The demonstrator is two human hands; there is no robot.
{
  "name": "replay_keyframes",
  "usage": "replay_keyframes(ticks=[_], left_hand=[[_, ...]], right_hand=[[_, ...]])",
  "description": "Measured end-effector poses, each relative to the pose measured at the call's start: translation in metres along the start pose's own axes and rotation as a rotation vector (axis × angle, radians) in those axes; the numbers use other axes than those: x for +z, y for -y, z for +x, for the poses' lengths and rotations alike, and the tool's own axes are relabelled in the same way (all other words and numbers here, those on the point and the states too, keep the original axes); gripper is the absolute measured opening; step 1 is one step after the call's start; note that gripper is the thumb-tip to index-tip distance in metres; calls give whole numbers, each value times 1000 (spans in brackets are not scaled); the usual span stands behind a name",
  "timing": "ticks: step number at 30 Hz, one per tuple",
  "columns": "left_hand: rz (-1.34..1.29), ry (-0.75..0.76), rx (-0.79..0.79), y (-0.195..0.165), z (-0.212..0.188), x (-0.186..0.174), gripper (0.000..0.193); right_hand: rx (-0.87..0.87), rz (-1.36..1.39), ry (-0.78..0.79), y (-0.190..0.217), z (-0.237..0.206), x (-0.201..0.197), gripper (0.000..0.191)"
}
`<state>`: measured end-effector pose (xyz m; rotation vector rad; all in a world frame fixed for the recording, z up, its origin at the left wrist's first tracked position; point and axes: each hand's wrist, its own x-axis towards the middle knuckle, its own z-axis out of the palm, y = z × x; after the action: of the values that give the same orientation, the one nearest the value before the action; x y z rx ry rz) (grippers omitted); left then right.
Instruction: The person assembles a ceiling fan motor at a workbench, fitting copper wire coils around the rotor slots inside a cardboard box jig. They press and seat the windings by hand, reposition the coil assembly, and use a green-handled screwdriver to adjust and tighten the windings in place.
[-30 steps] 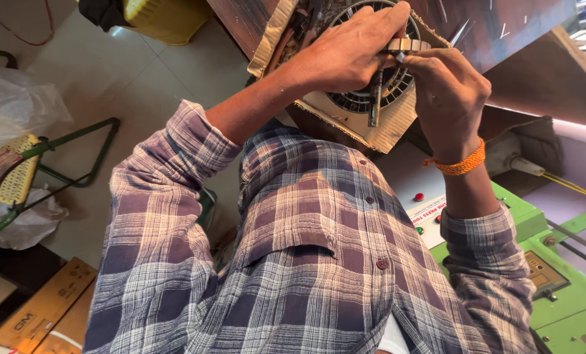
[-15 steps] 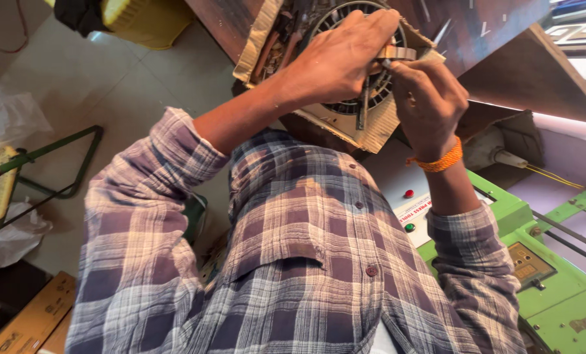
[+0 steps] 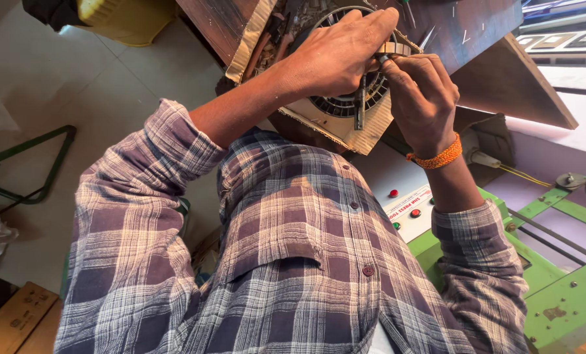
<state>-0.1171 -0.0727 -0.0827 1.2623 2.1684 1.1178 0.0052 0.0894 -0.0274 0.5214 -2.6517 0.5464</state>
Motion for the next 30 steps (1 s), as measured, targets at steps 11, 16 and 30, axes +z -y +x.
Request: replay_keyframes(ticks=[11, 16, 30], left_hand=[[-57, 112, -29, 9, 8, -22, 52], [-70, 240, -71, 9, 15, -35, 47], [-146, 175, 241, 23, 10, -27, 32]], right_hand=[[54, -77, -226, 15, 15, 37, 26], [118, -92, -80, 17, 18, 16, 24], [77, -91, -212, 7, -8, 32, 30]])
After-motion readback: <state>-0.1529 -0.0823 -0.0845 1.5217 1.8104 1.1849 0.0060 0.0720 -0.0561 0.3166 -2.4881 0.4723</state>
